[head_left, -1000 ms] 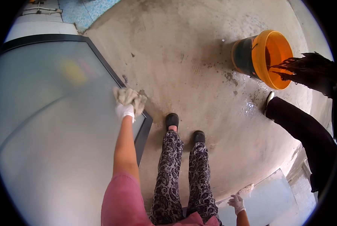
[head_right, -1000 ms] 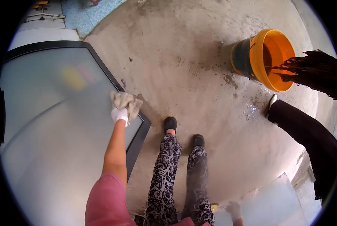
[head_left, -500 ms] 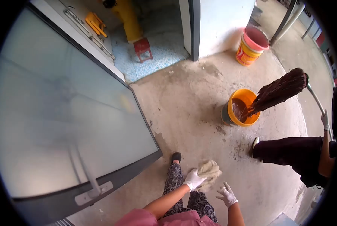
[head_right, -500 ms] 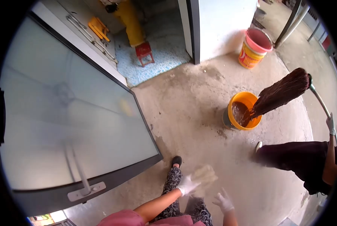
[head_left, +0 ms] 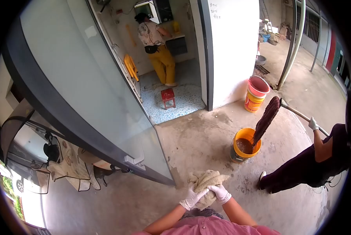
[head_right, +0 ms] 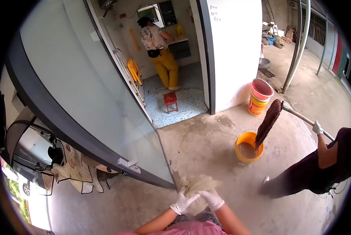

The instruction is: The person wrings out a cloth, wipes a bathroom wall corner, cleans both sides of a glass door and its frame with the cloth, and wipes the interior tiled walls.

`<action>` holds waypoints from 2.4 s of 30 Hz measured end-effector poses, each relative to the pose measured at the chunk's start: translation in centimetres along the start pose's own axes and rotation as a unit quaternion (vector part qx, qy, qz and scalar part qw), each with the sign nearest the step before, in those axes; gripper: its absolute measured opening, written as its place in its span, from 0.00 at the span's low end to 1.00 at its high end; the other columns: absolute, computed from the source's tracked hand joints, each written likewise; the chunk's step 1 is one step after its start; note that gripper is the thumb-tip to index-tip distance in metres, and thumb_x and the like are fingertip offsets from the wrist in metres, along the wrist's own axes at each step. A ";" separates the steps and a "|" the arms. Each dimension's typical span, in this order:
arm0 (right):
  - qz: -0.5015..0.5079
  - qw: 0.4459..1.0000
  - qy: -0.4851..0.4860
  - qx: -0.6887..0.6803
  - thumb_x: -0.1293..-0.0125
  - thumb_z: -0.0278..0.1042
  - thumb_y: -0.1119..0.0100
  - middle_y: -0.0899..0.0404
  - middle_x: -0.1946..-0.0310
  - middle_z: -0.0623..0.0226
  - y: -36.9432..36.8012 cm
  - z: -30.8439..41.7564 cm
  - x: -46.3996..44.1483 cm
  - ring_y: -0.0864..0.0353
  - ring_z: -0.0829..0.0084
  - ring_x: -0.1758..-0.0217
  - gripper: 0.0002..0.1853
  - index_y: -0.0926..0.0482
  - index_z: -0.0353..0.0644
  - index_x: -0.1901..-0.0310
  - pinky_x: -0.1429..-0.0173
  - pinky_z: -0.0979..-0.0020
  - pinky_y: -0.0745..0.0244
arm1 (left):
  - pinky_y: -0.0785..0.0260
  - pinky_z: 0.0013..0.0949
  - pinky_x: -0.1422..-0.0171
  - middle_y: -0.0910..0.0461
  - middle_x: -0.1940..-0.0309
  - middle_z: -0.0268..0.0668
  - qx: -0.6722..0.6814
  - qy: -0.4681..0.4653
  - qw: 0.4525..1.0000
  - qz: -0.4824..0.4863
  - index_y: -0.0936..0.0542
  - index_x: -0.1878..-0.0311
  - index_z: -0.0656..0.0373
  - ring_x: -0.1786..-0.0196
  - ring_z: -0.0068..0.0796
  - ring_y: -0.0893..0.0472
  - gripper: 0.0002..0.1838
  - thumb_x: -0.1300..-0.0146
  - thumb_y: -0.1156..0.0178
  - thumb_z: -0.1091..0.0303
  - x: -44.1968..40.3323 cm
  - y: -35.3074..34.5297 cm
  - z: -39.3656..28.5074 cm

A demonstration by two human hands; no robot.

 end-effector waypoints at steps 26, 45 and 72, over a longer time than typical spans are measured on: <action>-0.036 0.998 -0.016 0.050 0.37 0.28 0.36 0.20 0.52 0.62 -19.9 -7.7 6.4 0.20 0.73 0.51 0.20 0.26 0.32 0.45 0.45 0.70 0.23 | 0.31 0.39 0.35 0.24 0.45 0.39 0.160 0.100 0.980 0.064 0.30 0.37 0.62 0.43 0.37 0.24 0.30 0.46 0.37 0.78 14.3 15.9 -2.0; 0.115 0.992 0.015 0.056 0.36 0.32 0.38 0.23 0.46 0.66 -14.7 -0.6 6.9 0.24 0.72 0.43 0.24 0.30 0.36 0.40 0.36 0.67 0.30 | 0.30 0.31 0.42 0.25 0.48 0.37 -0.130 -0.210 0.960 -0.132 0.30 0.42 0.64 0.47 0.25 0.24 0.28 0.48 0.36 0.83 11.6 9.4 -8.9; 0.028 0.414 0.064 0.908 0.48 0.37 0.36 0.16 0.62 0.69 -19.4 22.3 7.6 0.16 0.64 0.57 0.14 0.14 0.48 0.58 0.59 0.63 0.23 | 0.32 0.50 0.35 0.26 0.42 0.46 0.229 0.210 0.950 -0.016 0.32 0.36 0.62 0.41 0.46 0.25 0.25 0.37 0.48 0.66 7.9 4.7 -3.5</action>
Point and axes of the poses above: each hand's wrist, its own x-axis away from the middle knuckle, its own y-axis out of the back of the hand, z = x × y, the point moved 7 cm from there along -x, towards the middle knuckle
